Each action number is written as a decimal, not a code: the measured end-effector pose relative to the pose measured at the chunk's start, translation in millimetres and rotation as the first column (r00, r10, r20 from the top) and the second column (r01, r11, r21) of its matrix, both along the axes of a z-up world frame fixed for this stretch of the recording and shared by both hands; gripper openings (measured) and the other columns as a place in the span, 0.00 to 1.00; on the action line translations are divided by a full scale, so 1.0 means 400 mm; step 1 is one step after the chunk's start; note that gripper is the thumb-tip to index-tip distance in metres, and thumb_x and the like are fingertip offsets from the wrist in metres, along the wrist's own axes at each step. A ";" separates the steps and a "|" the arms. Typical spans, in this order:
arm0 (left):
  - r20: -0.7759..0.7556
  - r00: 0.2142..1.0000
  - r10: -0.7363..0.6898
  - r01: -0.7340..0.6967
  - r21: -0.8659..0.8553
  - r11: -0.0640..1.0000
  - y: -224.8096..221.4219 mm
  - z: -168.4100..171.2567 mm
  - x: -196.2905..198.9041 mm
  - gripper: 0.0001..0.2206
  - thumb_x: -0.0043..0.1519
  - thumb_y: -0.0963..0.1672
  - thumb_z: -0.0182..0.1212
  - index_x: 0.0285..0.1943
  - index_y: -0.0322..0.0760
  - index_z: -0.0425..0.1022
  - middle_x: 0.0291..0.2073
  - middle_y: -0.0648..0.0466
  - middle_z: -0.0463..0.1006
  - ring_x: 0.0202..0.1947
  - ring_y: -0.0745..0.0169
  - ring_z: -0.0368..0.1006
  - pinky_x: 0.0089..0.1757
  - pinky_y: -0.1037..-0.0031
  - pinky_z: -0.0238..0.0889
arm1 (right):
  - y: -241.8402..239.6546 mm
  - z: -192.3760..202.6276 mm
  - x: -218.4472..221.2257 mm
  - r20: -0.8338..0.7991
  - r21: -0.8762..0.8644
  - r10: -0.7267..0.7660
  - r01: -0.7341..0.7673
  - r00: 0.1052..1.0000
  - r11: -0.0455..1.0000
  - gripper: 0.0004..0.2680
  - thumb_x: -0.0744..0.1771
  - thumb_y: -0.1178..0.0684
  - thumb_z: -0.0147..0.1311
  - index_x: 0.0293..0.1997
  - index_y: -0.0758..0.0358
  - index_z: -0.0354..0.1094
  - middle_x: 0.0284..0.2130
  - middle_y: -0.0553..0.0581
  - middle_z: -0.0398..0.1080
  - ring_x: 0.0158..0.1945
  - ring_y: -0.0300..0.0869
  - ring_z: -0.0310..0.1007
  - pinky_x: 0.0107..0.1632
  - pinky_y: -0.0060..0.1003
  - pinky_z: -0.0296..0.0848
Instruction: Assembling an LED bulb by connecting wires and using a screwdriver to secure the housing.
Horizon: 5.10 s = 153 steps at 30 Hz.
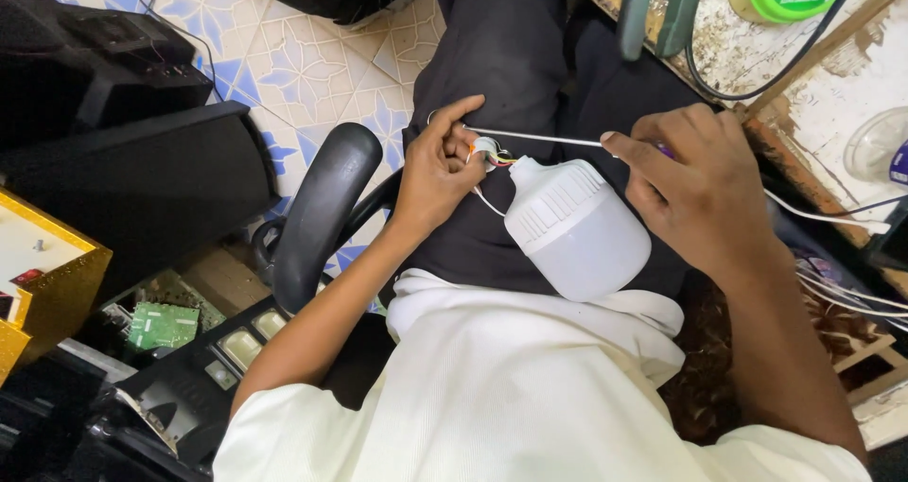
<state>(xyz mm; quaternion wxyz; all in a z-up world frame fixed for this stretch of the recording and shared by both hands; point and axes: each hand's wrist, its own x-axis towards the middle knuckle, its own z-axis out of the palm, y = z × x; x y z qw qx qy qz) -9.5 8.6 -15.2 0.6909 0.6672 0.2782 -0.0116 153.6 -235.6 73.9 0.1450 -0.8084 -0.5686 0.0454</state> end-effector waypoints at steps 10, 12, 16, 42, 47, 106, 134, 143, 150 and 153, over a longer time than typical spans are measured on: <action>0.037 0.999 0.027 -0.026 -0.023 0.999 -0.003 0.008 0.003 0.20 0.60 0.33 0.60 0.62 0.37 0.73 0.34 0.56 0.74 0.25 0.76 0.68 0.31 0.88 0.67 | 0.010 -0.007 0.003 0.039 -0.004 -0.023 0.023 0.999 1.000 0.14 0.67 0.68 0.58 0.56 0.58 0.75 0.45 0.57 0.71 0.44 0.50 0.65 0.46 0.46 0.60; 0.044 0.999 0.026 -0.026 -0.019 0.999 -0.004 0.006 0.003 0.19 0.60 0.33 0.60 0.61 0.36 0.73 0.34 0.55 0.75 0.25 0.74 0.71 0.31 0.87 0.69 | 0.012 -0.006 0.003 0.042 -0.006 -0.024 0.024 0.999 1.000 0.14 0.66 0.68 0.58 0.56 0.58 0.75 0.45 0.58 0.71 0.44 0.50 0.65 0.47 0.46 0.60; 0.029 0.999 0.046 -0.046 -0.020 0.999 -0.007 -0.004 -0.001 0.19 0.60 0.34 0.60 0.60 0.38 0.74 0.37 0.54 0.73 0.26 0.76 0.70 0.33 0.87 0.74 | 0.011 -0.004 0.002 0.060 0.006 -0.023 0.023 0.998 1.000 0.14 0.67 0.68 0.58 0.56 0.58 0.76 0.45 0.58 0.72 0.45 0.51 0.66 0.48 0.46 0.60; -0.009 0.994 0.109 -0.109 -0.116 0.987 -0.007 0.013 0.013 0.11 0.59 0.35 0.61 0.48 0.33 0.68 0.36 0.49 0.71 0.27 0.67 0.76 0.29 0.75 0.83 | 0.009 0.003 0.005 0.119 -0.002 -0.046 0.046 0.992 0.999 0.15 0.65 0.69 0.60 0.55 0.55 0.77 0.47 0.56 0.74 0.49 0.49 0.69 0.50 0.44 0.58; -0.030 0.993 0.116 -0.119 -0.116 0.986 -0.006 0.017 0.016 0.13 0.58 0.35 0.61 0.49 0.34 0.66 0.36 0.48 0.73 0.26 0.67 0.76 0.28 0.75 0.83 | 0.004 0.002 0.007 0.118 -0.015 -0.045 0.048 0.992 0.999 0.15 0.65 0.68 0.59 0.55 0.56 0.77 0.47 0.56 0.74 0.50 0.51 0.68 0.51 0.46 0.57; -0.096 0.990 0.106 -0.112 -0.060 0.992 -0.008 0.030 0.021 0.10 0.59 0.37 0.62 0.47 0.33 0.70 0.36 0.48 0.73 0.25 0.67 0.79 0.29 0.76 0.84 | 0.018 0.063 -0.043 0.151 -0.011 -0.050 0.052 0.987 0.999 0.10 0.70 0.63 0.62 0.57 0.57 0.76 0.50 0.56 0.74 0.53 0.51 0.72 0.52 0.47 0.59; -0.122 0.986 0.116 -0.113 0.033 0.993 -0.027 0.059 0.036 0.23 0.55 0.35 0.60 0.60 0.40 0.66 0.30 0.56 0.71 0.22 0.77 0.68 0.27 0.80 0.82 | -0.004 0.121 -0.041 0.023 0.095 -0.096 0.093 0.995 0.991 0.09 0.74 0.71 0.63 0.57 0.64 0.76 0.49 0.62 0.79 0.48 0.56 0.73 0.54 0.50 0.64; -0.066 0.990 0.127 -0.123 0.062 0.991 -0.040 0.058 0.034 0.24 0.55 0.35 0.58 0.61 0.41 0.63 0.28 0.56 0.71 0.23 0.76 0.68 0.25 0.78 0.82 | -0.046 0.242 -0.053 -0.319 0.138 -0.007 0.054 0.948 0.989 0.08 0.68 0.69 0.66 0.51 0.81 0.72 0.49 0.80 0.77 0.52 0.63 0.80 0.52 0.53 0.76; -0.028 0.990 0.136 -0.134 0.076 0.988 -0.047 0.052 0.029 0.20 0.55 0.35 0.58 0.56 0.37 0.64 0.30 0.54 0.72 0.22 0.76 0.70 0.24 0.80 0.81 | -0.017 0.299 -0.100 -0.243 0.125 -0.016 0.047 0.970 0.991 0.06 0.69 0.67 0.65 0.49 0.78 0.74 0.48 0.75 0.79 0.48 0.57 0.81 0.49 0.50 0.75; -0.030 0.986 0.163 -0.161 0.077 0.984 -0.049 0.053 0.032 0.18 0.55 0.36 0.57 0.53 0.38 0.64 0.29 0.54 0.71 0.21 0.75 0.69 0.24 0.80 0.80 | 0.015 0.321 -0.111 -0.174 0.112 -0.008 0.028 0.985 0.993 0.04 0.69 0.68 0.65 0.45 0.81 0.76 0.44 0.79 0.79 0.40 0.62 0.79 0.42 0.52 0.76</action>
